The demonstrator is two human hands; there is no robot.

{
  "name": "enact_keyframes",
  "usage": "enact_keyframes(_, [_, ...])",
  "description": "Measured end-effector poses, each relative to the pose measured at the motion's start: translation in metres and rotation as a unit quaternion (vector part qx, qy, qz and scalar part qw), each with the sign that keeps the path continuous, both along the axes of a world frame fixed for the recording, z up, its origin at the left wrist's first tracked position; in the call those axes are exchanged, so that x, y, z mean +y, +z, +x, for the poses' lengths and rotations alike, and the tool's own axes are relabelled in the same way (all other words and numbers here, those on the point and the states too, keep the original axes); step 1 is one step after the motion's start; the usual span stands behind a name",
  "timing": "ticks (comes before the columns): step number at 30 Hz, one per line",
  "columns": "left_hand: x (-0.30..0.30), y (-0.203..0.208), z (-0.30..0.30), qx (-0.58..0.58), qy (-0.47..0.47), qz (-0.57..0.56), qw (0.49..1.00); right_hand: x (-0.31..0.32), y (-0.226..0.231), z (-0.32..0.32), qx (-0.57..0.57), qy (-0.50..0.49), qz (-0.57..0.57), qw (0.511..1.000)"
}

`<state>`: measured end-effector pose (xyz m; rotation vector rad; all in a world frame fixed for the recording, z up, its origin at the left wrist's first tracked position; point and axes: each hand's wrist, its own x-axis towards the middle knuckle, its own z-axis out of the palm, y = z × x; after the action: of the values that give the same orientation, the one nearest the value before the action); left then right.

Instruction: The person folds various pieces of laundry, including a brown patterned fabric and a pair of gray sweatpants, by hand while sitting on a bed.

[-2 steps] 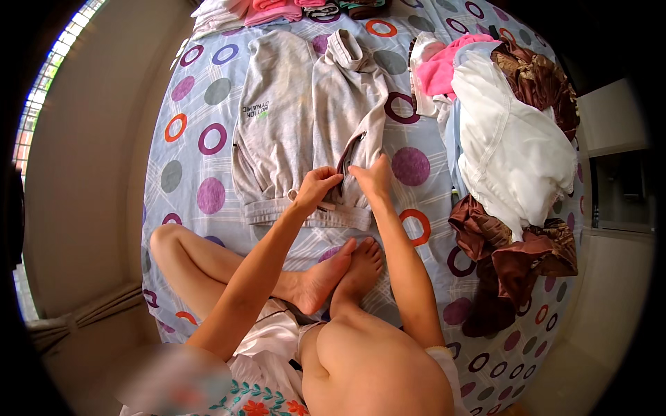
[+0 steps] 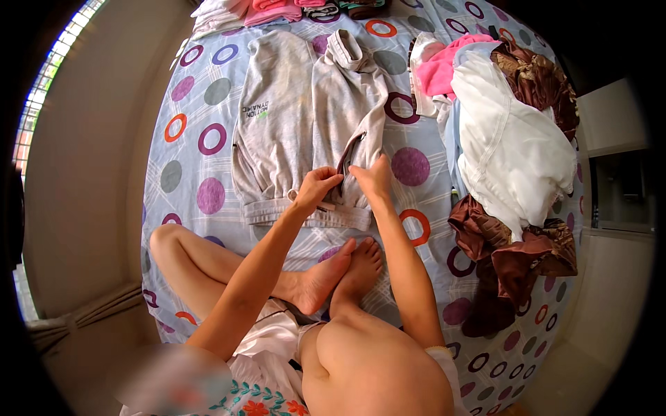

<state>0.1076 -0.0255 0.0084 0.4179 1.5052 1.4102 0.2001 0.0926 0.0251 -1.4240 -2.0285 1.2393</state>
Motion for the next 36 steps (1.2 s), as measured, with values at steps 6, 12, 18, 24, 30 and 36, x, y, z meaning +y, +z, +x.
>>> enact_keyframes(6, [0.000, -0.011, 0.016, 0.154, 0.025, 0.008, 0.988, 0.006, -0.026, 0.009, 0.099, -0.026, -0.045, 0.994])
enact_keyframes(12, [0.000, -0.013, 0.023, 0.381, -0.020, 0.008, 0.924, 0.017, -0.038, 0.021, 0.066, -0.037, -0.022, 0.997])
enact_keyframes(18, [-0.003, -0.004, 0.016, 0.223, -0.033, 0.000, 0.974, 0.016, -0.030, 0.023, 0.128, -0.038, -0.095, 0.986])
enact_keyframes(24, [-0.010, 0.001, 0.030, 0.431, -0.073, 0.014, 0.899, 0.032, -0.032, 0.026, 0.108, -0.015, -0.103, 0.989])
enact_keyframes(30, [-0.008, 0.004, 0.039, 0.550, -0.109, 0.001, 0.828, 0.048, -0.012, 0.013, -0.088, -0.010, 0.070, 0.994])
enact_keyframes(36, [-0.010, 0.016, 0.033, 0.545, -0.155, -0.037, 0.823, 0.050, -0.004, 0.005, -0.102, -0.011, 0.163, 0.981])
